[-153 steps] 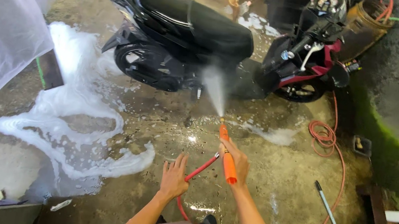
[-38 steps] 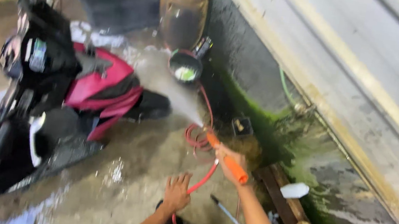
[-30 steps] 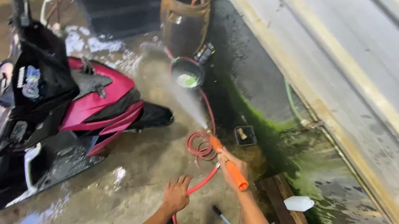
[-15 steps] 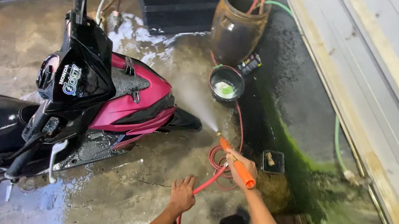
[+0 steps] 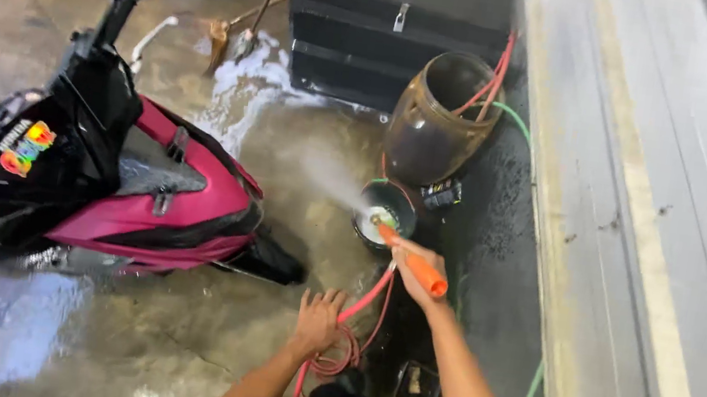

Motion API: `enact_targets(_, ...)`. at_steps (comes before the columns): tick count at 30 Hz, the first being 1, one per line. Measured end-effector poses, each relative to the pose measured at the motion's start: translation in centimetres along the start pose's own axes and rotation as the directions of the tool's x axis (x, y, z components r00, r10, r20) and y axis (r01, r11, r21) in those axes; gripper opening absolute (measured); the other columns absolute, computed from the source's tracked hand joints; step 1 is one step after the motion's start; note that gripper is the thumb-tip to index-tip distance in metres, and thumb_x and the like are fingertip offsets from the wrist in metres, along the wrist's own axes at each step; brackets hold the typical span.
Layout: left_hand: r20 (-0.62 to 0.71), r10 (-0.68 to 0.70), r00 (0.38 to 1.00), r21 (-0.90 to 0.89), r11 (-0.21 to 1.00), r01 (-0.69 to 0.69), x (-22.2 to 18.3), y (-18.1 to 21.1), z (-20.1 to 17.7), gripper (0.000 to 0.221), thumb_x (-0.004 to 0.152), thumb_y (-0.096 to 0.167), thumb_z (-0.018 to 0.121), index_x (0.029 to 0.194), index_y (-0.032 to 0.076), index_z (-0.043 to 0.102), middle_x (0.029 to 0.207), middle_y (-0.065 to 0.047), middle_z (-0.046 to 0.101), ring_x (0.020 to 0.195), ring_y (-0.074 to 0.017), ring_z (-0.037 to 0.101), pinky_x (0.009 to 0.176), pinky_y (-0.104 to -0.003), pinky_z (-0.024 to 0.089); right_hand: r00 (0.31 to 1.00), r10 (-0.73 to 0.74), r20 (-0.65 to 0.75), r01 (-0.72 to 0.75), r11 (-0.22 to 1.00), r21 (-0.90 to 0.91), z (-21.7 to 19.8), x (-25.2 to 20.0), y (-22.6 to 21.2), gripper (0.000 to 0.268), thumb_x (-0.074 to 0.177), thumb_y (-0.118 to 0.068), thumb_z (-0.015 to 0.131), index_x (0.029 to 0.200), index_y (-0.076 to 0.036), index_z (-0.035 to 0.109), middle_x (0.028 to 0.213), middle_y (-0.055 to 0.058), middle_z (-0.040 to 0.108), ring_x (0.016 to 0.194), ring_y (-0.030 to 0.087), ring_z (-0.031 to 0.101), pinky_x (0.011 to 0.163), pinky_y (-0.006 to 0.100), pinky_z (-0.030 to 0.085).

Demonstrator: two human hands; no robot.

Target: The person uses a high-pressure water hose to rinse a black and red scooter. They systematically spray water over the seat, body panels, and wheels to remove soap suds and dirt. The person moves around the vehicle to ensure all sides are cleaned.

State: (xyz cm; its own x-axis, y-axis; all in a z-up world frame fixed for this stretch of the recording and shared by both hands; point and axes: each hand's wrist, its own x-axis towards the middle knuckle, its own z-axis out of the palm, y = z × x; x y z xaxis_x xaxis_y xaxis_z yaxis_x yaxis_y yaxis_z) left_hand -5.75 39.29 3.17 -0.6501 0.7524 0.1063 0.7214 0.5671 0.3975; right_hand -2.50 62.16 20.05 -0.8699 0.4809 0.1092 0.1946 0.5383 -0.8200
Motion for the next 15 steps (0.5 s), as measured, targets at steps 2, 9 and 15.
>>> enact_targets(2,0.180,-0.086,0.980,-0.027,0.995,0.092,3.1,2.5,-2.9,0.068,0.075,0.018,0.067,0.140,0.021,0.049,0.136,-0.007,0.053,0.116,-0.0352,0.059,0.113,-0.063,0.030,0.996,0.093,0.012,-0.093,0.995,0.018,-1.7,2.3,0.3,0.025,0.089,-0.023,0.069,0.111,-0.017,0.079,0.107,0.005,0.079,0.091,0.024,0.071,0.081,0.034,0.056)
enact_targets(9,0.317,-0.252,0.914,-0.034,0.960,0.276,13.3,3.4,-5.6,0.077,0.073,0.014,0.062,0.146,0.027,0.044,0.150,-0.006,0.045,0.132,-0.0353,0.055,0.117,-0.066,0.027,0.986,0.163,0.042,-0.163,0.987,0.010,-3.1,13.7,1.8,0.024,0.084,-0.030,0.076,0.106,-0.039,0.081,0.110,-0.009,0.076,0.107,0.019,0.070,0.092,0.037,0.055)
enact_targets(15,0.377,-0.340,0.862,-0.073,0.916,0.394,19.4,0.2,-4.0,0.064,0.082,0.015,0.058,0.144,0.024,0.047,0.151,-0.008,0.044,0.137,-0.0375,0.051,0.119,-0.066,0.022,0.985,0.056,0.165,-0.055,0.998,-0.007,-0.6,22.1,2.5,0.027,0.088,-0.030,0.072,0.112,-0.035,0.081,0.106,0.006,0.078,0.094,0.034,0.074,0.077,0.040,0.057)
